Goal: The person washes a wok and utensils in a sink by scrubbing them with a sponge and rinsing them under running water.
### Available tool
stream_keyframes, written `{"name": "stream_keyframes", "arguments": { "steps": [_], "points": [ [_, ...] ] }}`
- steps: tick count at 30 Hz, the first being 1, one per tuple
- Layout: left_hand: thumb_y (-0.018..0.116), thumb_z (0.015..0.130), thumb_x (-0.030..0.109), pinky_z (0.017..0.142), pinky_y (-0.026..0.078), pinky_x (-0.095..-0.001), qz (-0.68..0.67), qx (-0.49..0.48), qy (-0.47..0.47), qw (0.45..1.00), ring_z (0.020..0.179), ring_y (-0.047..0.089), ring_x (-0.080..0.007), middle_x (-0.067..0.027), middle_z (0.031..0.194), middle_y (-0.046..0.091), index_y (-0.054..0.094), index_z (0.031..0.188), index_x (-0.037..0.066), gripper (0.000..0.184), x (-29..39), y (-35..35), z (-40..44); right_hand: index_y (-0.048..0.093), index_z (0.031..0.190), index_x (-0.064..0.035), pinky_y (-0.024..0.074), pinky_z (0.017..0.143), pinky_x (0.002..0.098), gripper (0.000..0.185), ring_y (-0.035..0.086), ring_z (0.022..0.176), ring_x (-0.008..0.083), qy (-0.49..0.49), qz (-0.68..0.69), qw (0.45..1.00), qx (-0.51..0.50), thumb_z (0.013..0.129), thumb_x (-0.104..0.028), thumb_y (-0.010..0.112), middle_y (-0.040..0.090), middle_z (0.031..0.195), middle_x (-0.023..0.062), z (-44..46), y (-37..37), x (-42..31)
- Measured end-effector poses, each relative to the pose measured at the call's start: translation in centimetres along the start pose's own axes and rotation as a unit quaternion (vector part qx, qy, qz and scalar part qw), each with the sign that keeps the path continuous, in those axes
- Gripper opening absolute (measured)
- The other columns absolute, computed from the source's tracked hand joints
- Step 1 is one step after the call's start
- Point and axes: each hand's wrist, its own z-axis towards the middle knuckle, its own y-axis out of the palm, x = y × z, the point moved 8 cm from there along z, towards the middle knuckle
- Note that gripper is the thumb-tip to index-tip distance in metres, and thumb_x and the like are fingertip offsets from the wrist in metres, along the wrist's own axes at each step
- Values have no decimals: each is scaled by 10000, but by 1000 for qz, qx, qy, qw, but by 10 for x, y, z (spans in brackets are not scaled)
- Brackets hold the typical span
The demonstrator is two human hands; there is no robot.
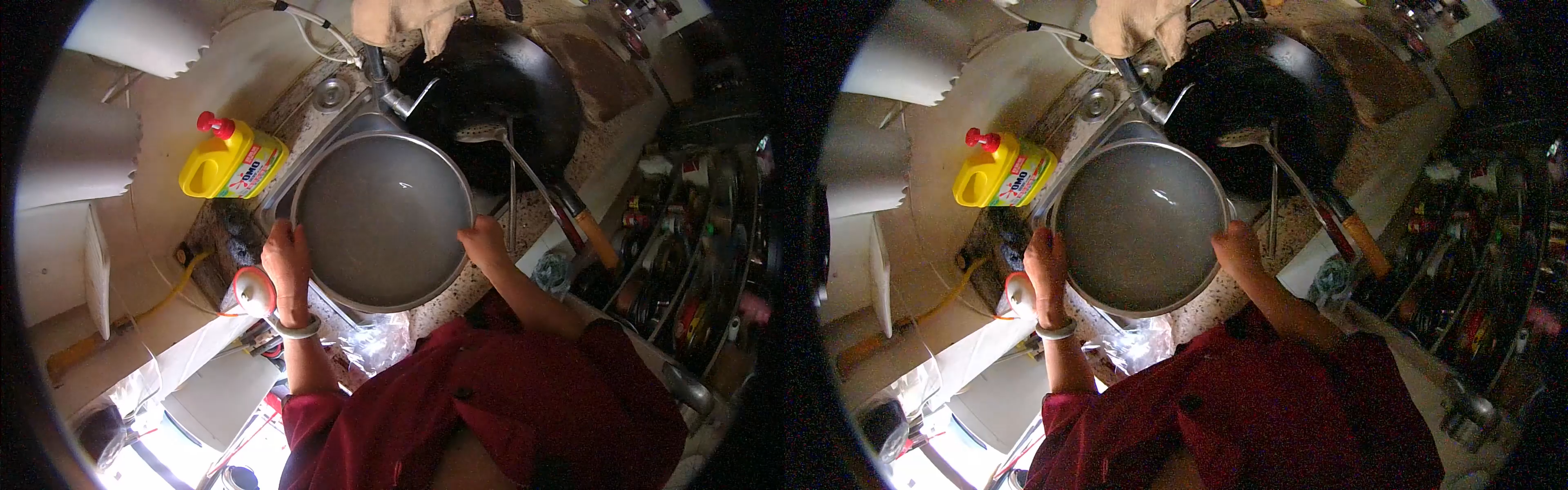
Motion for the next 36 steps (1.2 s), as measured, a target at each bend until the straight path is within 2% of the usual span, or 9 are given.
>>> {"name": "stream_keyframes", "arguments": {
  "steps": [9, 12, 15, 18, 24, 27, 29, 33, 36],
  "points": [
    [532, 758, 217, 560, 426, -447, 16, -2, 52, 998, 640, 549, -381, -178, 663, 558, 489, 708, 49, 181, 44, -3, 9, 547, 657, 63, 361, 440, 381, 142, 498, 477, 219, 68, -16, 998, -9, 675, -76, 567, 502, 545, 123, -14, -19, 32],
    [522, 751, 227, 553, 426, -452, 26, 1, 58, 998, 640, 550, -384, -186, 651, 556, 496, 689, 50, 190, 47, -4, 10, 528, 599, 65, 414, 541, 456, 280, 529, 546, 348, 105, 57, 993, -25, 664, -206, 560, 513, 587, 223, -17, -17, 36],
    [525, 751, 226, 554, 425, -452, 12, 15, 58, 998, 640, 547, -390, -185, 650, 555, 495, 682, 46, 195, 51, -11, 10, 544, 617, 63, 437, 573, 448, 266, 550, 579, 334, 72, 30, 997, -18, 684, -194, 554, 536, 633, 228, -17, -19, 35],
    [525, 752, 225, 559, 425, -449, -1, -5, 42, 999, 644, 544, -393, -187, 644, 550, 488, 680, 39, 204, 49, -13, 8, 557, 628, 53, 461, 592, 440, 231, 561, 571, 315, -121, -120, 985, -7, 697, -167, 546, 551, 633, 215, -20, -20, 12],
    [532, 759, 226, 555, 417, -433, -8, 3, 43, 999, 642, 536, -394, -196, 679, 545, 483, 693, 26, 217, 25, -11, 2, 524, 518, 27, 464, 570, 430, 213, 553, 532, 293, 69, -9, 991, -114, 666, -124, 552, 529, 554, 182, -26, -6, 6],
    [524, 771, 198, 550, 411, -428, -17, -9, 49, 999, 631, 533, -390, -198, 684, 541, 489, 716, 26, 183, 16, -7, -3, 483, 454, 14, 451, 565, 431, 261, 523, 487, 317, -83, -65, 994, -6, 663, -129, 544, 490, 490, 182, -24, -3, -6],
    [517, 790, 177, 546, 407, -427, -54, 6, 40, 998, 627, 539, -381, -197, 680, 540, 495, 737, 27, 160, 4, -2, -6, 459, 440, 8, 419, 534, 452, 269, 483, 458, 348, 6, -29, 999, -13, 658, -129, 533, 468, 480, 188, -22, 6, 3],
    [531, 810, 207, 545, 417, -427, -39, -1, 15, 999, 630, 553, -368, -181, 694, 560, 500, 751, 35, 184, -28, 25, -8, 484, 506, 14, 383, 507, 469, 202, 470, 467, 355, -36, -35, 999, -14, 655, -114, 527, 466, 506, 184, -12, 26, -2],
    [530, 809, 210, 561, 423, -434, -2, -29, -30, 999, 651, 557, -364, -177, 709, 569, 503, 767, 36, 181, -49, 48, -12, 302, 507, -20, 218, 400, 410, 300, 263, 372, 217, -87, 20, 994, 70, 688, -88, 532, 263, 440, 84, -3, 32, -9]
  ]
}}
